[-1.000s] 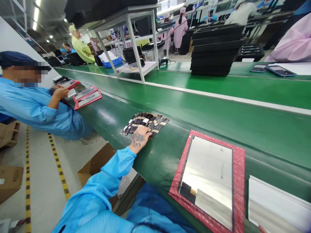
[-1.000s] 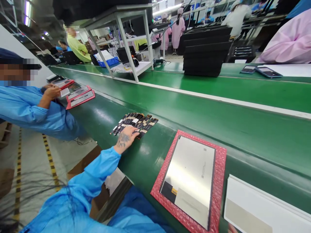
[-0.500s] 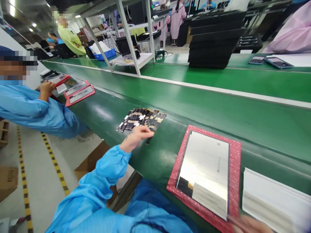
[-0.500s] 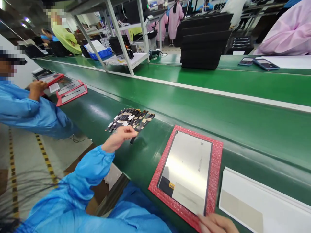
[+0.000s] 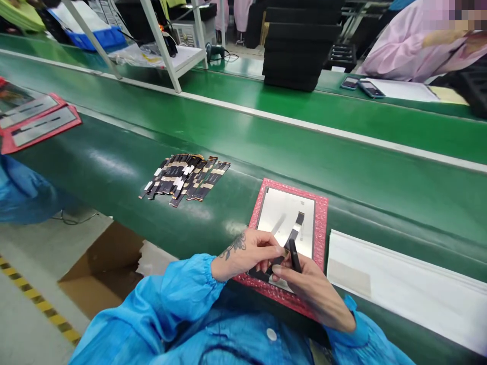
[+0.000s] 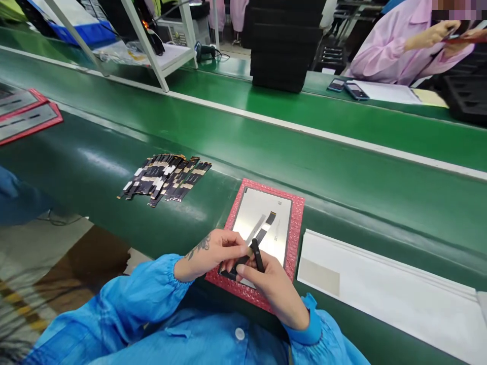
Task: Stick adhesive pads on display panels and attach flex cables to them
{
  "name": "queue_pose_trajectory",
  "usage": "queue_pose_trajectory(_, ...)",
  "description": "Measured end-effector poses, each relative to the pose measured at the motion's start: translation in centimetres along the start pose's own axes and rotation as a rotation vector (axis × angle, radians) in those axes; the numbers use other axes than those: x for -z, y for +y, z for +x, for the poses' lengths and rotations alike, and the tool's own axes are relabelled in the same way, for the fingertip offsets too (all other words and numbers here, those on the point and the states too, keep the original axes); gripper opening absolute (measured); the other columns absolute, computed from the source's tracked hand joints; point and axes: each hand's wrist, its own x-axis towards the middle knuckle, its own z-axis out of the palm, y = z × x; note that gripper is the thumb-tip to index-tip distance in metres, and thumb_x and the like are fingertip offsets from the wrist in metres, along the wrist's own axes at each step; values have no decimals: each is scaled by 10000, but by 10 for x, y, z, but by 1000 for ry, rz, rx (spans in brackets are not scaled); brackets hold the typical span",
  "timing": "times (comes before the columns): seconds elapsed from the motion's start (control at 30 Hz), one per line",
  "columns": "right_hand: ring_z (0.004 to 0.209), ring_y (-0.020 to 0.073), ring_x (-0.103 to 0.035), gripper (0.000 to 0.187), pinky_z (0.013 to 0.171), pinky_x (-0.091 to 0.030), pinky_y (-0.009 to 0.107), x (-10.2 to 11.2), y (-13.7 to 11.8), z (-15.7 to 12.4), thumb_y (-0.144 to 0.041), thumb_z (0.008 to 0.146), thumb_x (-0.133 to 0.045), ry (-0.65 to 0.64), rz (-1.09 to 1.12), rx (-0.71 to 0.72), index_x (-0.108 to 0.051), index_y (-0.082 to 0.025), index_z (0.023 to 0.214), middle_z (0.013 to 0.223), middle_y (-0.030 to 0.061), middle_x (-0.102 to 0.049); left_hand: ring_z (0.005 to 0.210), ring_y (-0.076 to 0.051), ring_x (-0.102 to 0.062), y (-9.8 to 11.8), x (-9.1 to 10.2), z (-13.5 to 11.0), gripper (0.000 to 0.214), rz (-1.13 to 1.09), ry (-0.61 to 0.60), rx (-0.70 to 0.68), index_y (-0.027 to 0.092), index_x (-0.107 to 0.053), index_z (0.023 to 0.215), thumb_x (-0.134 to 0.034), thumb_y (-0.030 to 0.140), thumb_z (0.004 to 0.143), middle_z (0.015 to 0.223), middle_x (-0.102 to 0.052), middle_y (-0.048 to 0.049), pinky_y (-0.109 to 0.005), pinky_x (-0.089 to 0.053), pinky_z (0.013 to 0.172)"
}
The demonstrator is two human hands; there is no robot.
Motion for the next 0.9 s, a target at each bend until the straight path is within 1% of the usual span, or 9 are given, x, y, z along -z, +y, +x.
queue_pose_trajectory(0.1, 681, 206, -570, 321, 677, -436, 342, 19, 3, 10, -501, 707, -680, 110, -312, 3, -667, -182, 739, 676, 16, -633, 641, -139, -551, -32, 4, -7, 336, 458, 198, -286, 151, -680, 845, -468, 396, 933, 709, -598, -36, -266, -448, 605)
queue_pose_trajectory(0.17, 733, 231, -574, 276, 703, -440, 371, 30, 6, 16, -457, 756, -610, 182, -546, 93, -667, -189, 721, 730, 35, -633, 755, -165, -551, -57, 4, -16, 318, 793, 311, -514, 177, -709, 908, -440, 340, 956, 810, -617, -60, -286, -457, 677)
queue_pose_trajectory(0.27, 883, 264, -590, 190, 802, -460, 410, 38, 11, 22, -312, 813, -525, 195, -778, 252, -659, -207, 729, 892, 70, -640, 809, -187, -538, -86, 0, -30, 301, 1055, 342, -663, 205, -702, 1042, -430, 305, 960, 893, -615, -74, -309, -447, 691)
queue_pose_trajectory(0.33, 945, 272, -600, 180, 823, -481, 417, 36, 13, 24, -259, 832, -496, 196, -845, 258, -649, -213, 750, 995, 86, -627, 830, -191, -537, -94, -4, -35, 302, 1106, 364, -670, 217, -693, 1082, -423, 290, 966, 913, -610, -75, -317, -428, 700)
queue_pose_trajectory(0.43, 1016, 269, -606, 167, 850, -506, 410, 30, 12, 25, -224, 852, -482, 160, -860, 227, -649, -221, 842, 1125, 90, -596, 807, -180, -525, -92, -7, -35, 296, 1085, 384, -673, 221, -701, 1031, -413, 267, 976, 871, -600, -59, -308, -403, 689)
queue_pose_trajectory(0.53, 1050, 259, -597, 153, 905, -506, 404, 27, 6, 24, -214, 865, -479, 88, -809, 254, -631, -219, 879, 1106, 87, -600, 805, -173, -524, -82, -7, -34, 246, 1080, 360, -687, 206, -696, 990, -453, 229, 965, 852, -606, -48, -296, -409, 696)
queue_pose_trajectory(0.67, 1081, 262, -593, 140, 931, -506, 413, 24, 0, 19, -201, 876, -472, -42, -780, 234, -611, -212, 889, 1121, 100, -603, 814, -160, -543, -76, -5, -36, 188, 1121, 356, -793, 171, -687, 970, -503, 148, 937, 860, -633, -49, -280, -423, 693)
queue_pose_trajectory(0.77, 1038, 277, -620, 162, 887, -528, 440, 19, 1, 17, -180, 880, -464, -67, -847, 187, -618, -188, 930, 1167, 129, -598, 801, -156, -546, -77, -5, -37, 191, 1120, 375, -820, 158, -683, 955, -497, 123, 935, 846, -639, -52, -280, -424, 674)
queue_pose_trajectory(0.9, 1001, 269, -645, 173, 865, -549, 425, 17, 8, 18, -149, 874, -481, -67, -921, 218, -646, -171, 920, 1164, 131, -615, 796, -159, -550, -79, -5, -38, 184, 1107, 366, -811, 153, -684, 959, -505, 121, 927, 843, -643, -54, -284, -429, 660)
